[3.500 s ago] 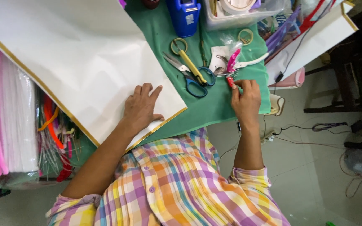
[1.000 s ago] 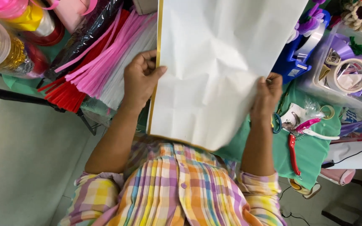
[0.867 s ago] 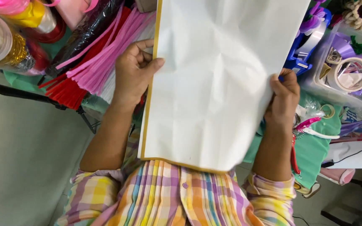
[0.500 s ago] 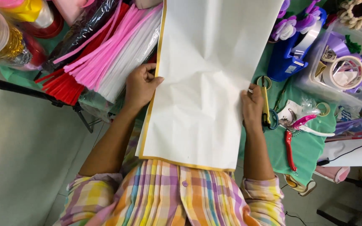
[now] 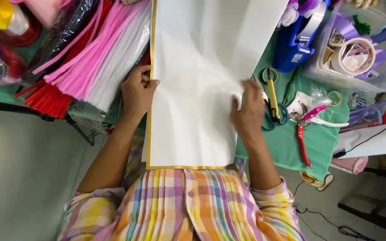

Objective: The person aligns a large white sheet of paper with a gold border on a green cutting mat. They use a yellow utility knife to cut the paper along the edges, repeatedly adjusting the sheet's position to complete the cuts.

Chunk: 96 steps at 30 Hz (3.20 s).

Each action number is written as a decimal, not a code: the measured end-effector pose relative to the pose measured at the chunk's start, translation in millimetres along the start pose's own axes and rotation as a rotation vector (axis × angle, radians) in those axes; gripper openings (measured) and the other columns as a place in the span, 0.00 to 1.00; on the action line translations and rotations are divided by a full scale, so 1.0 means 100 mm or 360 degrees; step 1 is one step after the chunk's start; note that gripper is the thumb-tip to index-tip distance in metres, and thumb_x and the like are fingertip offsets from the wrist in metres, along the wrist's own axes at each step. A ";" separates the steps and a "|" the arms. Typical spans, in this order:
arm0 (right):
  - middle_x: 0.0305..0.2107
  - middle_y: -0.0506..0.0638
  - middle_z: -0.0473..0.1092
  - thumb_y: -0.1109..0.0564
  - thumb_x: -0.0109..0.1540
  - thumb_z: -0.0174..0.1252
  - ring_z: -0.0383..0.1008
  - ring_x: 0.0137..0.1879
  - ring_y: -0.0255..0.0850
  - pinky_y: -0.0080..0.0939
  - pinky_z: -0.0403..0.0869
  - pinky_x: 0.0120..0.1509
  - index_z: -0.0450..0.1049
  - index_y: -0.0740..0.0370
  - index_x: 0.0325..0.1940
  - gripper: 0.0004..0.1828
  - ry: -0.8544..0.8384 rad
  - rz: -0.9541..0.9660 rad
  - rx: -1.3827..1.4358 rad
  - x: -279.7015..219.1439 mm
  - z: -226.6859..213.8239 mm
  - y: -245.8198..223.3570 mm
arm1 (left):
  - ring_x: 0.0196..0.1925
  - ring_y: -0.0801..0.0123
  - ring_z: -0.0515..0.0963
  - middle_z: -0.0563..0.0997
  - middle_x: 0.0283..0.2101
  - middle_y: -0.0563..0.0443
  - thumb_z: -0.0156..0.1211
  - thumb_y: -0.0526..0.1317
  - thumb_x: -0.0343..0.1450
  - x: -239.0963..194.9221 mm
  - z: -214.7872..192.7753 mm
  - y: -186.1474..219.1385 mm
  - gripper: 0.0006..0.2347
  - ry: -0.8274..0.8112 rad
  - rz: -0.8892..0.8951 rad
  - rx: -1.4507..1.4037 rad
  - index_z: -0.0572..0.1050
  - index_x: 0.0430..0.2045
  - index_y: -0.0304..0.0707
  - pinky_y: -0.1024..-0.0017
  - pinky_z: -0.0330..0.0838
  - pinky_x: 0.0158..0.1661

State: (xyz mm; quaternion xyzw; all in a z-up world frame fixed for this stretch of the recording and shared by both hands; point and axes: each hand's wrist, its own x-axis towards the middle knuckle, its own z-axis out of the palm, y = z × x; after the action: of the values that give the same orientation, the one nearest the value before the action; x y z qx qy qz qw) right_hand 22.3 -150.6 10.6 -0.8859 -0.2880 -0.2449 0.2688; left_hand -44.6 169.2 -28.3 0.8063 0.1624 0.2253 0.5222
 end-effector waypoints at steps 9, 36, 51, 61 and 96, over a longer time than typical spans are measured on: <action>0.79 0.53 0.42 0.20 0.66 0.29 0.35 0.83 0.59 0.73 0.33 0.80 0.48 0.34 0.82 0.42 -0.1080 -0.0374 -0.0158 0.01 0.52 -0.50 | 0.34 0.56 0.86 0.80 0.33 0.39 0.70 0.30 0.71 0.04 -0.03 0.05 0.17 -0.0130 0.0059 0.0066 0.74 0.53 0.29 0.62 0.80 0.32; 0.52 0.60 0.75 0.46 0.68 0.63 0.79 0.57 0.51 0.56 0.77 0.56 0.68 0.59 0.70 0.29 -0.0327 0.1280 0.1461 -0.03 0.73 1.39 | 0.27 0.69 0.81 0.82 0.30 0.44 0.68 0.30 0.71 0.10 -0.05 -0.16 0.10 -0.0198 -0.0070 -0.0310 0.77 0.43 0.28 0.73 0.75 0.26; 0.28 0.52 0.77 0.58 0.55 0.70 0.81 0.30 0.46 0.43 0.80 0.39 0.78 0.61 0.43 0.13 -0.0433 0.1709 0.1675 0.14 0.08 0.42 | 0.26 0.72 0.80 0.82 0.30 0.48 0.72 0.35 0.71 0.12 0.00 -0.23 0.11 -0.0225 -0.0169 -0.0446 0.77 0.43 0.31 0.77 0.76 0.25; 0.25 0.50 0.76 0.54 0.60 0.68 0.80 0.28 0.41 0.41 0.79 0.36 0.77 0.59 0.39 0.09 -0.0420 0.1620 0.1396 -0.07 0.24 0.63 | 0.27 0.69 0.82 0.83 0.30 0.46 0.72 0.35 0.70 0.08 0.09 -0.18 0.11 -0.0213 -0.0277 -0.0263 0.78 0.43 0.32 0.74 0.76 0.26; 0.27 0.53 0.74 0.49 0.63 0.67 0.80 0.30 0.45 0.49 0.81 0.35 0.76 0.66 0.43 0.17 -0.0545 0.1385 0.1319 -0.06 0.39 0.99 | 0.52 0.47 0.80 0.78 0.52 0.28 0.65 0.26 0.70 0.12 -0.21 -0.02 0.17 -0.0800 0.0124 -0.0238 0.80 0.54 0.34 0.59 0.78 0.47</action>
State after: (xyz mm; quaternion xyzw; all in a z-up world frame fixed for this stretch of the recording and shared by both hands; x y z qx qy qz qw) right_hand 92.6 -196.9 -54.9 -0.7708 -0.0110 0.1647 0.6153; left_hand -45.8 191.6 -20.5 0.8018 -0.0208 0.0493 0.5951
